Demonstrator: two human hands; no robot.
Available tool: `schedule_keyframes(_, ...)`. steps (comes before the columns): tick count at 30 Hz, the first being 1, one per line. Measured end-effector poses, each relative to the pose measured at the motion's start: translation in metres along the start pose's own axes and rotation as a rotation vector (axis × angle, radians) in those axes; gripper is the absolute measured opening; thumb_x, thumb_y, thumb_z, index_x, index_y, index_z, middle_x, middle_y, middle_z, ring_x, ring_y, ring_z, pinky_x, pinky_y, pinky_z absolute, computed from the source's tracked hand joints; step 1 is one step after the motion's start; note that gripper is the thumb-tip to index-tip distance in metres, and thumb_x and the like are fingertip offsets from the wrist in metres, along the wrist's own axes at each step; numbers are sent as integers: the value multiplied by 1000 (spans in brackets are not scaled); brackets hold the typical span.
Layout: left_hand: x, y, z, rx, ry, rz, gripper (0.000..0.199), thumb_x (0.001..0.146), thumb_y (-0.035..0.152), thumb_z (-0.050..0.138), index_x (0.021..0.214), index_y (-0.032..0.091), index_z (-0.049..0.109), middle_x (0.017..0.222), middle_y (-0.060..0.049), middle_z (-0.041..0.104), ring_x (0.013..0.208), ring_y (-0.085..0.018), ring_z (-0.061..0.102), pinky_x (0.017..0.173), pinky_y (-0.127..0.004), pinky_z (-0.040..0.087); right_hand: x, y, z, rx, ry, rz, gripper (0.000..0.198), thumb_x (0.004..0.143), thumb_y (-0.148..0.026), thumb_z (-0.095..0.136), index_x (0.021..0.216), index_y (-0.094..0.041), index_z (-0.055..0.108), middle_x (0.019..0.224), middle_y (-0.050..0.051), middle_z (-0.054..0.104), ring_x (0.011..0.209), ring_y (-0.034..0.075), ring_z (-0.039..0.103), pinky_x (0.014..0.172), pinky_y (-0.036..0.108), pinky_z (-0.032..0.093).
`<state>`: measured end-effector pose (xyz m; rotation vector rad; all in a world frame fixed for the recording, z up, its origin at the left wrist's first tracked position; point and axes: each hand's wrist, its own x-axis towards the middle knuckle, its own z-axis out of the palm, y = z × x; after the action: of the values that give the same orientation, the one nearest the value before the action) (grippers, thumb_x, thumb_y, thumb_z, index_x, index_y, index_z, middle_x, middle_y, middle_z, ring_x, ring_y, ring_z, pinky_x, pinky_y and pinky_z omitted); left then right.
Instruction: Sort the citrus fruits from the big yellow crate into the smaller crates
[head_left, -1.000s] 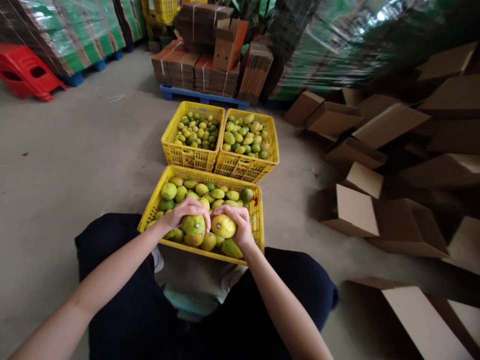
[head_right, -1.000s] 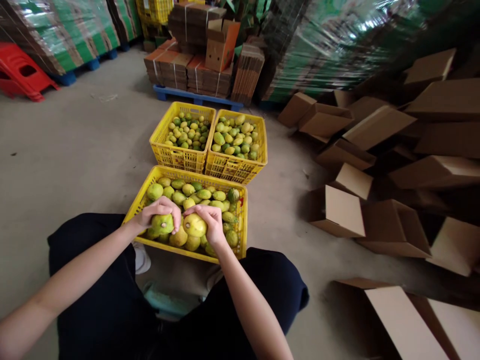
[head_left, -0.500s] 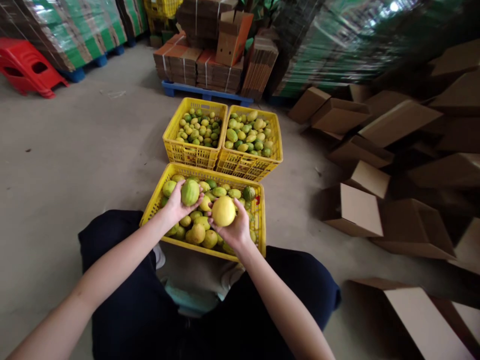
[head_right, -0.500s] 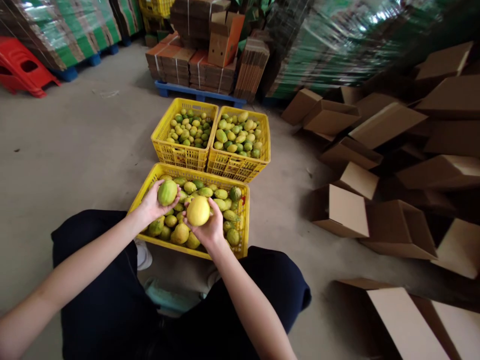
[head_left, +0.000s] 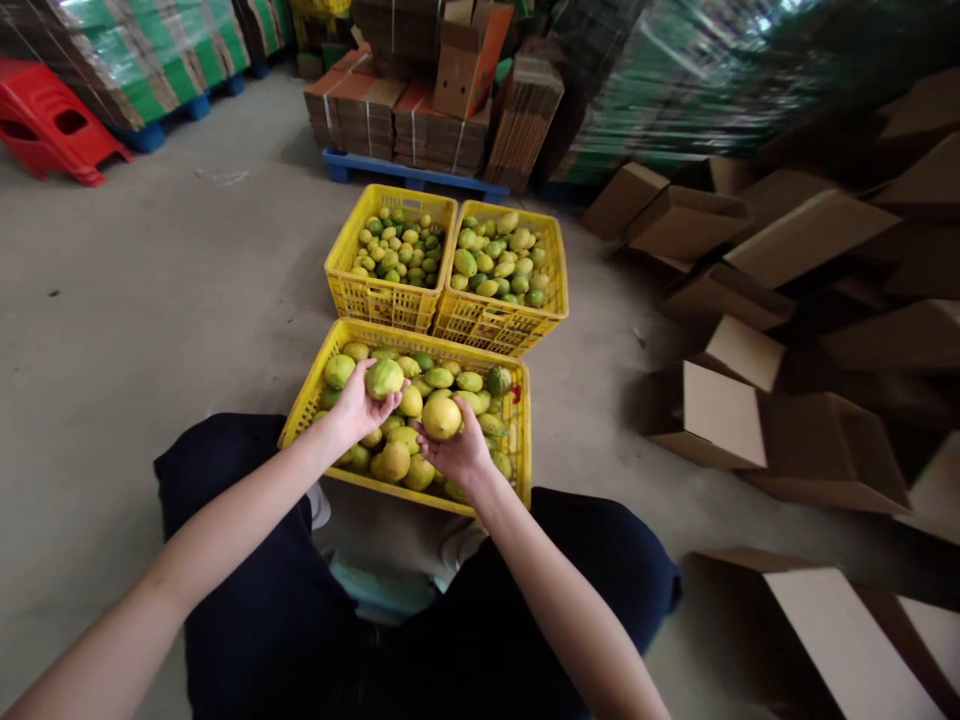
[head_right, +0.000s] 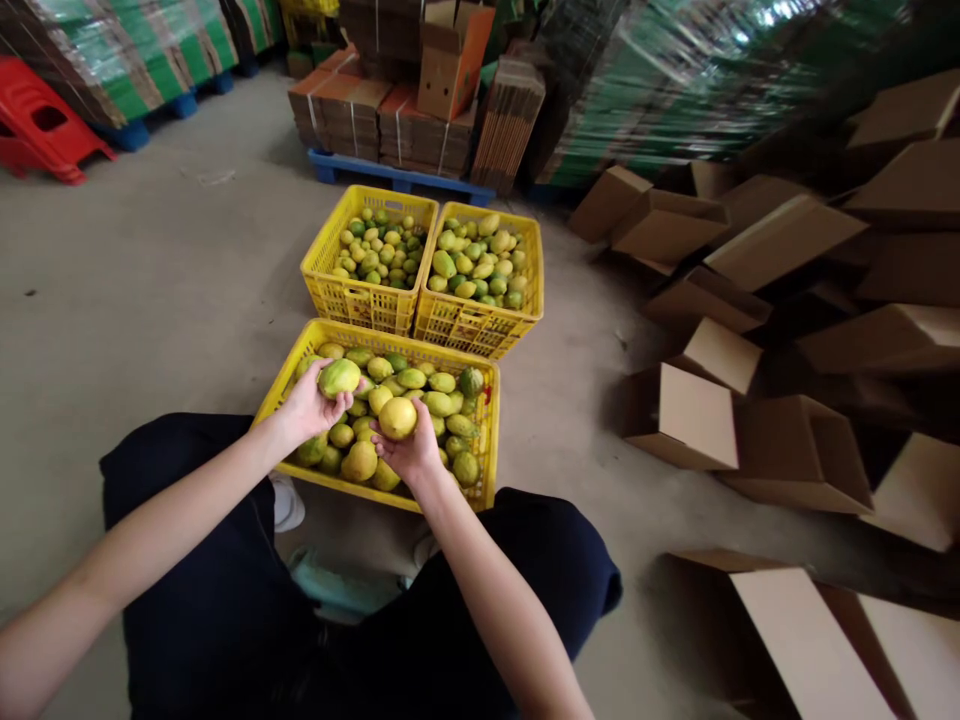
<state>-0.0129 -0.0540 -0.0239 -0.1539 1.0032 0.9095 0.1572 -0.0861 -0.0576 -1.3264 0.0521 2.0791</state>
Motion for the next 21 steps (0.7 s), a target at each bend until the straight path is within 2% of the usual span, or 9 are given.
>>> schedule_keyframes(4, 6, -1, -1, 91, -16, 44, 41, 100, 44, 36, 102, 11, 61, 68, -5, 63, 40, -8, 48, 30, -14, 39, 1, -1, -1, -84, -33, -74, 57, 92, -64, 34, 91, -14, 62, 76, 12, 69, 59, 18, 62, 54, 29, 45)
schedule_keyframes(6, 10, -6, -2, 154, -25, 143, 36, 99, 43, 40, 102, 13, 60, 73, -5, 63, 46, -10, 53, 33, -16, 39, 3, -1, -2, -142, -58, -160, 52, 90, -64, 39, 89, -17, 61, 76, 9, 68, 59, 18, 62, 55, 30, 45)
schedule_keyframes(7, 12, -8, -3, 193, -40, 235, 29, 98, 40, 47, 104, 15, 59, 79, -6, 65, 52, -11, 57, 37, -16, 41, 4, -1, -2, -167, -61, -236, 45, 88, -62, 47, 90, -19, 60, 78, 7, 68, 61, 18, 62, 56, 30, 46)
schedule_keyframes(9, 13, -13, -6, 304, -96, 490, 25, 90, 31, 63, 112, 21, 57, 98, -5, 66, 71, -12, 65, 51, -17, 50, 4, -1, -2, -223, -30, -463, 36, 79, -54, 66, 96, -23, 58, 86, 3, 68, 69, 19, 64, 60, 31, 50)
schedule_keyframes(12, 10, -15, -10, 583, -233, 880, 52, 74, 22, 80, 121, 28, 56, 126, -4, 58, 102, -17, 64, 80, -23, 56, 0, -1, -1, -383, 78, -923, 54, 62, -40, 85, 106, -28, 54, 103, 0, 65, 90, 21, 66, 77, 34, 55)
schedule_keyframes(14, 8, -15, -12, 786, -297, 1047, 56, 70, 24, 84, 120, 27, 59, 133, -5, 54, 114, -21, 60, 90, -28, 55, -4, -2, 0, -505, 131, -1178, 60, 59, -35, 88, 108, -27, 54, 110, 2, 63, 101, 22, 64, 88, 38, 54)
schedule_keyframes(17, 8, -16, -16, 956, -339, 1146, 52, 72, 27, 82, 119, 25, 60, 131, -8, 56, 117, -24, 58, 95, -33, 53, -5, -3, -2, -601, 127, -1374, 56, 65, -32, 85, 113, -26, 55, 119, 6, 61, 113, 25, 60, 95, 42, 52)
schedule_keyframes(21, 11, -19, -18, 1009, -371, 1168, 51, 73, 27, 82, 117, 23, 59, 126, -9, 61, 117, -24, 60, 101, -37, 50, -1, -1, -8, -687, 110, -1434, 56, 73, -32, 79, 121, -27, 52, 128, 9, 57, 121, 27, 56, 99, 47, 51)
